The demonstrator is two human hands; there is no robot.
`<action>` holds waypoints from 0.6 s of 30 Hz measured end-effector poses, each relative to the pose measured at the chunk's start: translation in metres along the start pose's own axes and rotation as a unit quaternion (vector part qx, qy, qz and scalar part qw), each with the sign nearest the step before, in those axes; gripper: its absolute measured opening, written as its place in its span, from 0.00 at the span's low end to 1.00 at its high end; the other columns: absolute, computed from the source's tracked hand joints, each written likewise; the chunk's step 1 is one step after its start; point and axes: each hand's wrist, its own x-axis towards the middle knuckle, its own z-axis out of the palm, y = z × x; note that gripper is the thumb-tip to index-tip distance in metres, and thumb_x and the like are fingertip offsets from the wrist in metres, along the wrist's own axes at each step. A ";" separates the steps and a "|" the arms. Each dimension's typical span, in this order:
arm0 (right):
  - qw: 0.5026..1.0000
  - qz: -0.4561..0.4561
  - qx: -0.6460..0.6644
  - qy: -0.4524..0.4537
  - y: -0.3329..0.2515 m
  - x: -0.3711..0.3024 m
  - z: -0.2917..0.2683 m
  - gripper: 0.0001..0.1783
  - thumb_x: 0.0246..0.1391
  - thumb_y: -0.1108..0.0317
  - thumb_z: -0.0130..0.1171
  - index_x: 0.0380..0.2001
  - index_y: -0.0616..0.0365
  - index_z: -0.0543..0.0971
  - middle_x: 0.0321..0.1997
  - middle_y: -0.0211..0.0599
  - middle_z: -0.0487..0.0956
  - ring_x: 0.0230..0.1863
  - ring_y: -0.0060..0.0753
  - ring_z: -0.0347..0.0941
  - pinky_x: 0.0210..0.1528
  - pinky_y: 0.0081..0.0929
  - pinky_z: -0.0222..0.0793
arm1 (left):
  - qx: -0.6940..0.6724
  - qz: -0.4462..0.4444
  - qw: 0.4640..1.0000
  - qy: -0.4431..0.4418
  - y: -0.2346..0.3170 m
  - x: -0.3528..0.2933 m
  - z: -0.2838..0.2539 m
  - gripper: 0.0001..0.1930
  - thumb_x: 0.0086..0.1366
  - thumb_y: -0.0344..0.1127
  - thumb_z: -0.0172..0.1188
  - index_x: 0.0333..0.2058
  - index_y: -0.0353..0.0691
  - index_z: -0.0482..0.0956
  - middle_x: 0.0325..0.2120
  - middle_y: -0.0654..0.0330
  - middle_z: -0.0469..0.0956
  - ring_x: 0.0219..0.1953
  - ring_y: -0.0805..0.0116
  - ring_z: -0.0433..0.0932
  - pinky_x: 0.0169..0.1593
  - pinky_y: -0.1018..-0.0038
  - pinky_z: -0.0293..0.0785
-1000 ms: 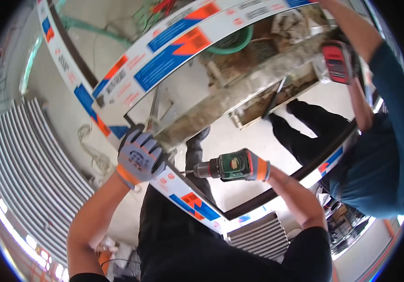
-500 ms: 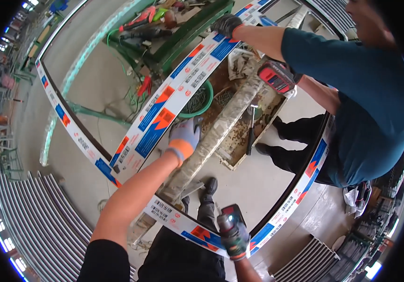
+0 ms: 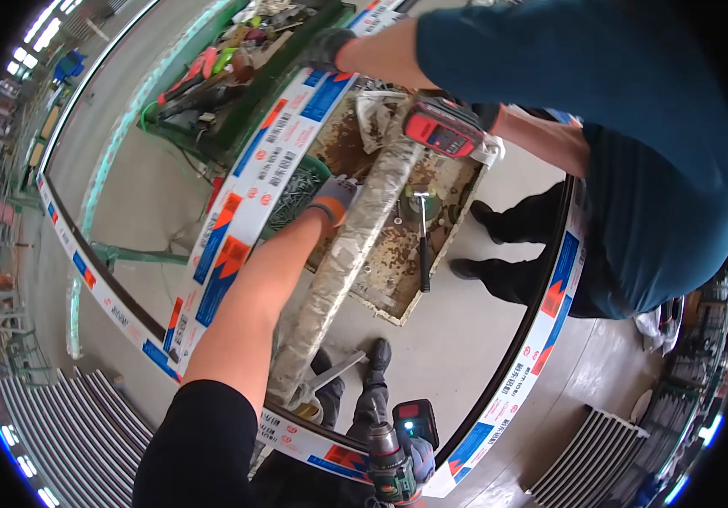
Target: Assembling window frames by applying sealant and using a power drill to secure metal components.
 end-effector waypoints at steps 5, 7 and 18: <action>0.994 -0.044 0.099 0.021 0.008 -0.022 0.023 0.20 0.42 0.64 0.67 0.40 0.60 0.79 0.37 0.42 0.79 0.38 0.47 0.77 0.44 0.45 0.73 | -0.707 -0.323 0.627 -0.056 -0.146 -0.008 0.110 0.16 0.69 0.43 0.55 0.47 0.39 0.79 0.35 0.59 0.81 0.36 0.67 0.76 0.42 0.63 0.72; 0.997 0.020 0.077 0.019 -0.012 0.001 -0.006 0.20 0.47 0.69 0.63 0.45 0.64 0.76 0.42 0.47 0.79 0.44 0.51 0.77 0.51 0.50 0.73 | -0.490 -0.221 0.840 -0.071 -0.102 0.025 0.163 0.15 0.70 0.43 0.54 0.46 0.40 0.80 0.34 0.60 0.82 0.33 0.69 0.77 0.41 0.65 0.74; 0.999 0.025 0.044 0.007 -0.014 0.014 -0.017 0.20 0.37 0.70 0.65 0.38 0.65 0.77 0.39 0.49 0.79 0.42 0.52 0.77 0.48 0.50 0.73 | -0.372 -0.188 0.907 -0.063 -0.057 0.030 0.191 0.16 0.71 0.41 0.47 0.45 0.37 0.78 0.36 0.50 0.81 0.37 0.56 0.79 0.43 0.60 0.76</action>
